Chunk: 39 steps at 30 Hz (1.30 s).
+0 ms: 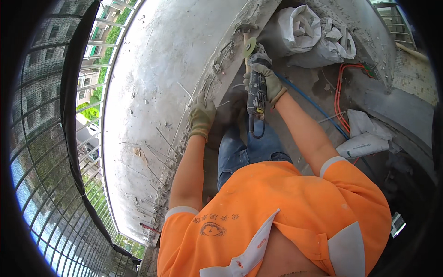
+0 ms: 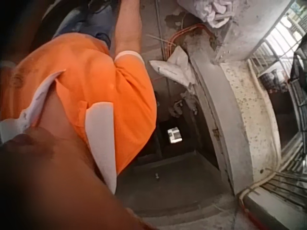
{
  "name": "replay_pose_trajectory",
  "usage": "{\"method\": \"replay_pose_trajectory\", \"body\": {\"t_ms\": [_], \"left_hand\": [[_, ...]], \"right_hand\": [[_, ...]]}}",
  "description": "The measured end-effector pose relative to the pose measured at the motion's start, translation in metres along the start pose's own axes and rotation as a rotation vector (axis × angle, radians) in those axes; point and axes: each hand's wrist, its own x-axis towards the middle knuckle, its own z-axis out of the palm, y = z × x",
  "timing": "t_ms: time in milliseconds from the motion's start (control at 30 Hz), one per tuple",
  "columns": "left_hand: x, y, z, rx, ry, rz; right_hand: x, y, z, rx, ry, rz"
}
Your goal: Grinding the edge of a curved concrete structure using an angle grinder and making adjustments with a hammer and pipe wrench.
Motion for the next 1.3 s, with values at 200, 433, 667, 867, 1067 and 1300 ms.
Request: {"method": "replay_pose_trajectory", "body": {"t_ms": [200, 433, 667, 867, 1067, 1300], "left_hand": [[0.032, -0.026, 0.044, 0.052, -0.135, -0.119], [0.043, -0.023, 0.052, 0.112, -0.238, -0.193], [0.043, -0.021, 0.052, 0.089, -0.180, -0.176], [0.042, -0.021, 0.048, -0.038, -0.210, -0.220], [0.041, -0.011, 0.044, -0.019, -0.233, -0.244], [0.042, -0.021, 0.051, 0.024, -0.205, -0.241]], "right_hand": [[0.045, -0.013, -0.006, -0.002, -0.052, 0.077], [0.068, -0.015, -0.006, -0.020, 0.007, 0.088], [0.079, -0.016, -0.009, -0.051, -0.003, 0.100], [0.080, -0.017, -0.006, -0.078, -0.018, 0.092], [0.084, -0.018, -0.008, -0.084, 0.011, 0.094], [0.087, -0.014, -0.007, -0.085, 0.029, 0.108]]}}
